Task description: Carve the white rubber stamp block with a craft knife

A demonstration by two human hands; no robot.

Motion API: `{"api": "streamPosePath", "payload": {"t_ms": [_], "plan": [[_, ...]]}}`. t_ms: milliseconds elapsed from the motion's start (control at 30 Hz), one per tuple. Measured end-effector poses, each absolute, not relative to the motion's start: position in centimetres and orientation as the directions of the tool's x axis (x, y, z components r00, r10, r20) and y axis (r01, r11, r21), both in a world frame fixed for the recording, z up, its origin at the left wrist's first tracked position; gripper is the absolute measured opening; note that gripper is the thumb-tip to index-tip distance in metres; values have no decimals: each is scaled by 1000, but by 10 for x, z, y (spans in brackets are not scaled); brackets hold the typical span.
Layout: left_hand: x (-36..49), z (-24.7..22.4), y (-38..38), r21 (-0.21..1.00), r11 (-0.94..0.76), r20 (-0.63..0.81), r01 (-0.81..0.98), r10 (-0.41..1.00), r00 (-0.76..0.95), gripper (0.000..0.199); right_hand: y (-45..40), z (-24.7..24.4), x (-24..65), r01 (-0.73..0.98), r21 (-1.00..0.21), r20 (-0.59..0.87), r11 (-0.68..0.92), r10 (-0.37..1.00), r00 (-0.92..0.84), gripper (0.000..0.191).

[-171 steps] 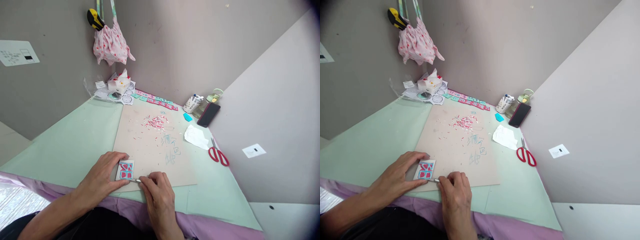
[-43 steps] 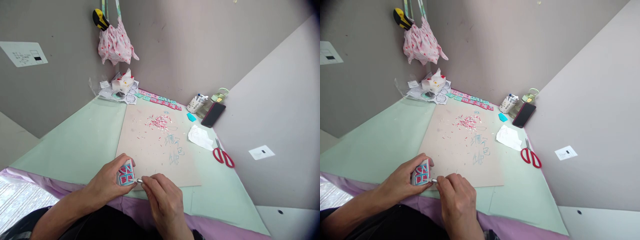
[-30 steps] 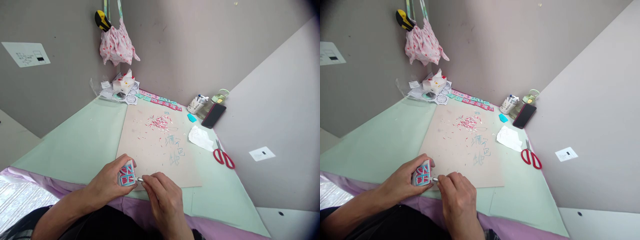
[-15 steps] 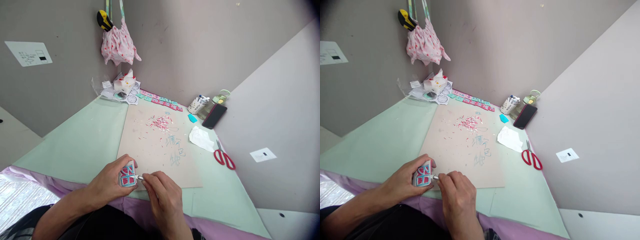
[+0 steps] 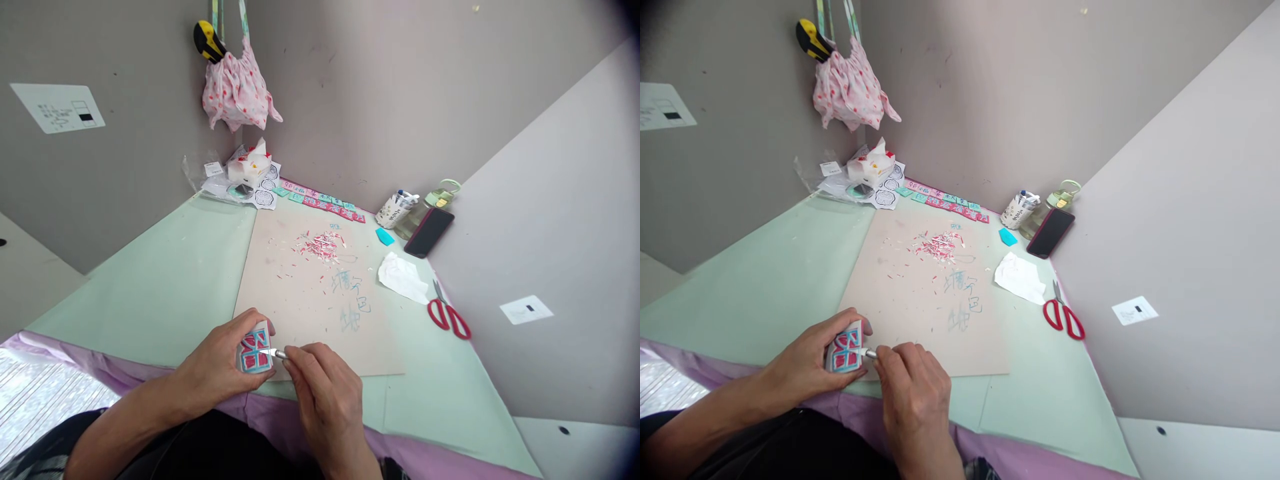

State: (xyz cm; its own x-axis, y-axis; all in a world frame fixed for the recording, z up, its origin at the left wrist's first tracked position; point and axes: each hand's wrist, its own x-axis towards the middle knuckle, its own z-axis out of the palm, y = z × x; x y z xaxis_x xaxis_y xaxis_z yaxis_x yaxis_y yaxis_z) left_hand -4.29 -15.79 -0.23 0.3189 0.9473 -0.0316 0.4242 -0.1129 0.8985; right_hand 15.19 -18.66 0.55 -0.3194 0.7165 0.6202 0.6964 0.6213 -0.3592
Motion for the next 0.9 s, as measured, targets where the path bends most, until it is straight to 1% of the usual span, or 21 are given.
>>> {"api": "streamPosePath", "payload": {"t_ms": [400, 600, 667, 800, 900], "plan": [[-44, -5, -157, 902, -124, -21, 413, 944, 328, 26, -185, 1, 150, 684, -365, 648, 631, 700, -300, 13], [-44, -5, -156, 906, -128, -15, 403, 943, 332, 27, -186, -4, 148, 663, -443, 635, 604, 733, -244, 12], [-43, -4, -157, 907, -108, -29, 406, 947, 319, 27, -187, -5, 146, 674, -425, 651, 604, 721, -236, 12], [-43, -4, -158, 904, -105, -35, 414, 948, 316, 27, -189, -7, 144, 727, -322, 710, 607, 662, -238, 12], [-44, -7, -157, 900, -140, -7, 413, 942, 335, 26, -189, -7, 143, 729, -328, 707, 600, 668, -232, 12]]}}
